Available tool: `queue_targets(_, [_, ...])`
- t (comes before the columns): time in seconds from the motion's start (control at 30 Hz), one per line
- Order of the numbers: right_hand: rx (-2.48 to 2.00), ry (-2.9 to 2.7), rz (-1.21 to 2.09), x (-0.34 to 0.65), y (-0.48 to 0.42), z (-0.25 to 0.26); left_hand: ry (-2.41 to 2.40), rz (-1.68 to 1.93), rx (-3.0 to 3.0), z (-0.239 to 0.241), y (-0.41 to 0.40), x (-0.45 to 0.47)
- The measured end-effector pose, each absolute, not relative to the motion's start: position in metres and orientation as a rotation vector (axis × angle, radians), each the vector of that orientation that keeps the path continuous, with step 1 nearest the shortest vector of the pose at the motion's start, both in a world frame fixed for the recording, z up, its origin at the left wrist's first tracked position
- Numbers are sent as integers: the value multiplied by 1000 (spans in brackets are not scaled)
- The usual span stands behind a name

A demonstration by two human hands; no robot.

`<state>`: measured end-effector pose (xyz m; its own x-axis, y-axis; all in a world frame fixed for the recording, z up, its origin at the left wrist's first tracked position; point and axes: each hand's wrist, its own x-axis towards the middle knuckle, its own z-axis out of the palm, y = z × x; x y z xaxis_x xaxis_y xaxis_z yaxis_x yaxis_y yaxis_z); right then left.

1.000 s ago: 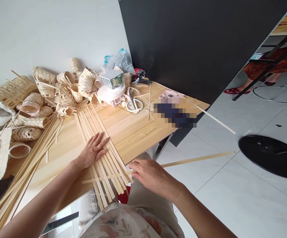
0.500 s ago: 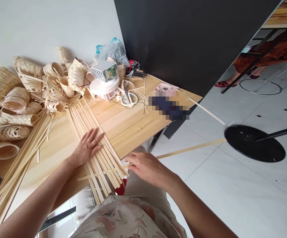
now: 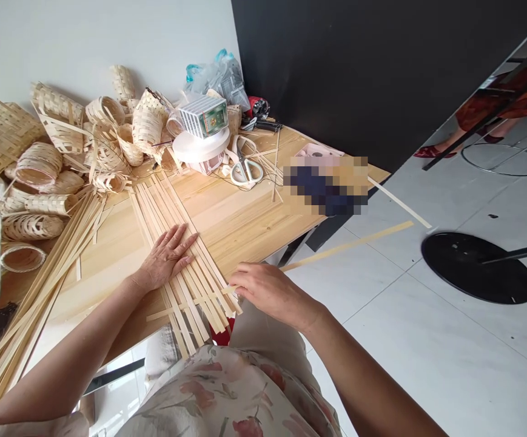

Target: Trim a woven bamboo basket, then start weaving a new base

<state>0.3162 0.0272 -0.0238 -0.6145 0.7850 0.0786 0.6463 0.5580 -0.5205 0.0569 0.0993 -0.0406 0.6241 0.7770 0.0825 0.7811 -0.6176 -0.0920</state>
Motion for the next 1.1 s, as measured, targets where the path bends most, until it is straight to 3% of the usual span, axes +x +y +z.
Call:
queue_targets(0.63, [-1129,-2530,581,307,37,-21,-1302,-70,-2725,-42,99,56])
queue_targets(1.1, [-1151,-2555,326,309,30,-26,-1319,-67,-2739,-41,98,57])
